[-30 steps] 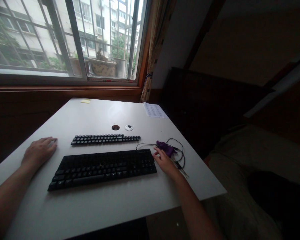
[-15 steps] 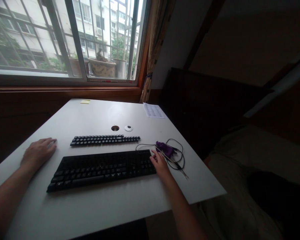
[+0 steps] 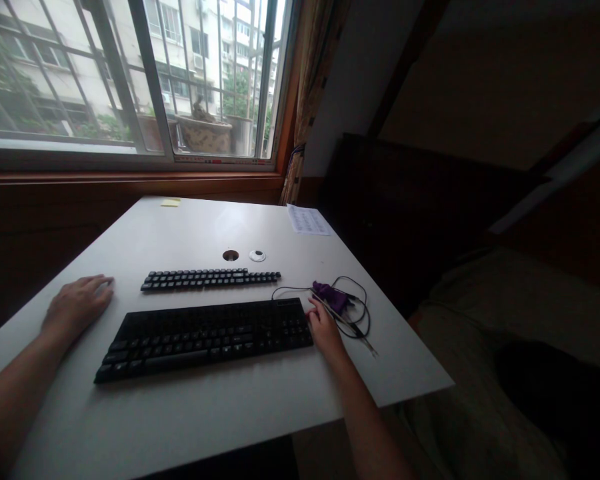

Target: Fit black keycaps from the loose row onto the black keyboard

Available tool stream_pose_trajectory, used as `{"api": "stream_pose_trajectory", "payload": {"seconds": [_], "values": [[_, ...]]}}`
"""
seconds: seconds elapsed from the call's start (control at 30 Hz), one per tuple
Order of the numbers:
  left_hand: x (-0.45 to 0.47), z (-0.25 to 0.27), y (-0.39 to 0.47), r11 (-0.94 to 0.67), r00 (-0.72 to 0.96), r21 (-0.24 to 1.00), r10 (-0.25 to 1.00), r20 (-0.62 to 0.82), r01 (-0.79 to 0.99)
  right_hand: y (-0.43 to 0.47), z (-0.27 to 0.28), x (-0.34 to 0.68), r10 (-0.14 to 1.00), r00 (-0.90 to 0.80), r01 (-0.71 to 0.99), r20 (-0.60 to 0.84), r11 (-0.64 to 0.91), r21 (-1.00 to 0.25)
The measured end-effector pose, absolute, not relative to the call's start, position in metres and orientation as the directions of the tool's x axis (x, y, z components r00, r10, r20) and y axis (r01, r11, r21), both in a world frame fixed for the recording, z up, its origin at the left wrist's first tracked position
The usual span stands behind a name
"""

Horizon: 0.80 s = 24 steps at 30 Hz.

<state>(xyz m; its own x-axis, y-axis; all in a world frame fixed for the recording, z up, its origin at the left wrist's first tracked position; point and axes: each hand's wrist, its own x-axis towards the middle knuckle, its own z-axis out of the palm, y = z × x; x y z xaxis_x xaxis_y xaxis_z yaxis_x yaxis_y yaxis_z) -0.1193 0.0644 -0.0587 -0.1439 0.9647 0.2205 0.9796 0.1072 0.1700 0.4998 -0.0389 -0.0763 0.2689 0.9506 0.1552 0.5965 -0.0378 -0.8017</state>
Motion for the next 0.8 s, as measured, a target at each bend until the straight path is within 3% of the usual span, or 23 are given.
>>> {"api": "stream_pose_trajectory", "payload": {"seconds": [0.8], "values": [[-0.1133, -0.0532, 0.0604, 0.125, -0.158, 0.156, 0.963, 0.217, 0.98, -0.0416, -0.0738, 0.5012, 0.955, 0.245, 0.531, 0.164, 0.009, -0.847]]}}
